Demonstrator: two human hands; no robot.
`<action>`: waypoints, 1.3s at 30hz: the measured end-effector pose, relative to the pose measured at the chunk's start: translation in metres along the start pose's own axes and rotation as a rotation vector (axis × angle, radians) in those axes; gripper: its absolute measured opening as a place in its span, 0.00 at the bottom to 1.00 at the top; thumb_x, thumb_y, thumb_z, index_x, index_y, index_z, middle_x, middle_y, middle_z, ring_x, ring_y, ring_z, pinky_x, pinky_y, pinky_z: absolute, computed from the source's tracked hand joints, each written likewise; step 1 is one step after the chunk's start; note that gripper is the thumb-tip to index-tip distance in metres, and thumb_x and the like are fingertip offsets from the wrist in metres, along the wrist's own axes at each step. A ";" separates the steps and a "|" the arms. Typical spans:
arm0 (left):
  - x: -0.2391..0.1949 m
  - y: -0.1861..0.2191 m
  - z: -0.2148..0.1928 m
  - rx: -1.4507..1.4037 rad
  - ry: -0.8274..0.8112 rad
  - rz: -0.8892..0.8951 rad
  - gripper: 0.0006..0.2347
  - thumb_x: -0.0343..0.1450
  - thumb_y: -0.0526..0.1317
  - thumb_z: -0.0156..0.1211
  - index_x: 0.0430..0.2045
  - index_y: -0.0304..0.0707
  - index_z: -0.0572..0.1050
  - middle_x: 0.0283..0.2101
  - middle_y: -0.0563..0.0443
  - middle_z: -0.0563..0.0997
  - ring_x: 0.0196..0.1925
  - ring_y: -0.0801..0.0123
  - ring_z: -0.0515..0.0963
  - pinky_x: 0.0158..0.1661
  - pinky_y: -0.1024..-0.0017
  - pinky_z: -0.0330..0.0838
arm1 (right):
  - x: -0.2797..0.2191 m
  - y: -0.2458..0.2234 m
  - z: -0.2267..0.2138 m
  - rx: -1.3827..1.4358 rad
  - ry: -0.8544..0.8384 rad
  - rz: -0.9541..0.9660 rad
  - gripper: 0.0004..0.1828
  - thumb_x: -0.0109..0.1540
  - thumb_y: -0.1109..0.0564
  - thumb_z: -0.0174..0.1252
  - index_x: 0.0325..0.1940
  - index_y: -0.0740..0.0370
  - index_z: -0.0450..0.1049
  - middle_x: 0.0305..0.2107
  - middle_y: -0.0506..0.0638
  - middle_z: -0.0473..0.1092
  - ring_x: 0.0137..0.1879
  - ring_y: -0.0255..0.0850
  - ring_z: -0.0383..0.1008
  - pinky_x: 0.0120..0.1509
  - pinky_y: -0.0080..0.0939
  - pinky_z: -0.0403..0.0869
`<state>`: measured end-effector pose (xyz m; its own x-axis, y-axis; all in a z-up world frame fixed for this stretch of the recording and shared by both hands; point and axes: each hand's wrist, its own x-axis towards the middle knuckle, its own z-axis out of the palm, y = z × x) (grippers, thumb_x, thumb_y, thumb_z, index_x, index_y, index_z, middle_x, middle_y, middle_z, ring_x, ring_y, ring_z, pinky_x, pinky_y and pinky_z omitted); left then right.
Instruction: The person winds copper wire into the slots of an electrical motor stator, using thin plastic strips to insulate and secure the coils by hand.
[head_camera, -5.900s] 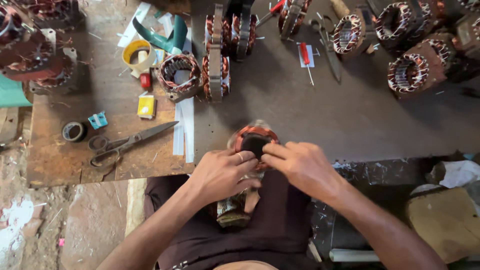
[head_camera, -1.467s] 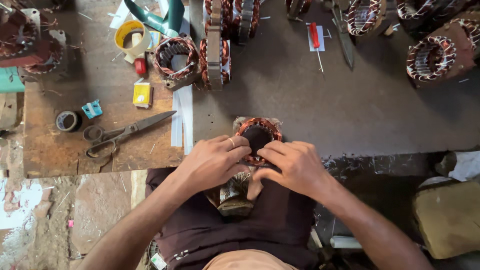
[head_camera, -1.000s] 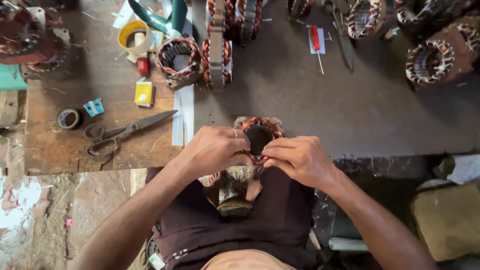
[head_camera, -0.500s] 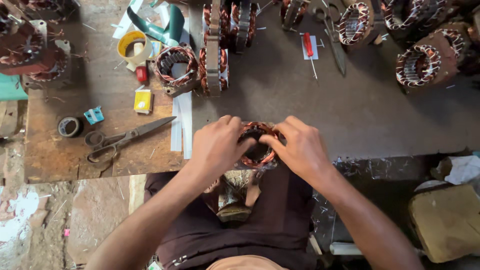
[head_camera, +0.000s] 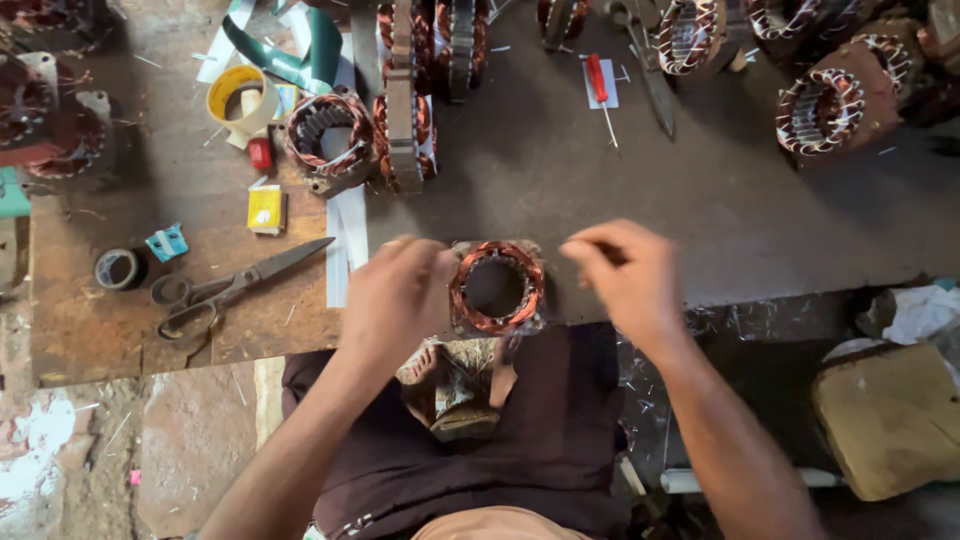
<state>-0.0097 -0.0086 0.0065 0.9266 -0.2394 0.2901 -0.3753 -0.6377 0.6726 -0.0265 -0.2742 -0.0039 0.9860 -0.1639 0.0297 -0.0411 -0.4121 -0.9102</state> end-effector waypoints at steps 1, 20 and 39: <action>-0.007 -0.001 -0.004 -0.052 0.011 -0.096 0.05 0.74 0.39 0.60 0.35 0.37 0.80 0.32 0.47 0.80 0.29 0.60 0.82 0.31 0.65 0.77 | -0.008 0.004 -0.002 0.055 -0.007 0.062 0.07 0.63 0.58 0.63 0.39 0.65 0.81 0.29 0.49 0.78 0.29 0.32 0.75 0.35 0.34 0.75; -0.029 0.020 0.021 0.245 -0.218 0.413 0.31 0.64 0.44 0.68 0.65 0.42 0.67 0.41 0.50 0.77 0.50 0.57 0.76 0.71 0.46 0.49 | -0.058 0.048 0.007 0.548 0.133 0.070 0.11 0.61 0.67 0.62 0.47 0.64 0.74 0.38 0.48 0.75 0.37 0.33 0.77 0.45 0.34 0.81; 0.069 0.042 0.022 -0.158 -0.165 0.325 0.11 0.66 0.25 0.58 0.37 0.37 0.82 0.42 0.46 0.81 0.42 0.56 0.82 0.43 0.64 0.77 | -0.071 0.026 0.010 0.192 0.032 -0.214 0.16 0.59 0.68 0.63 0.52 0.73 0.74 0.42 0.55 0.72 0.40 0.38 0.75 0.44 0.36 0.76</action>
<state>0.0390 -0.0683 0.0401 0.7455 -0.5326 0.4007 -0.6368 -0.3916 0.6642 -0.0956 -0.2649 -0.0339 0.9633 -0.1213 0.2395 0.2013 -0.2641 -0.9433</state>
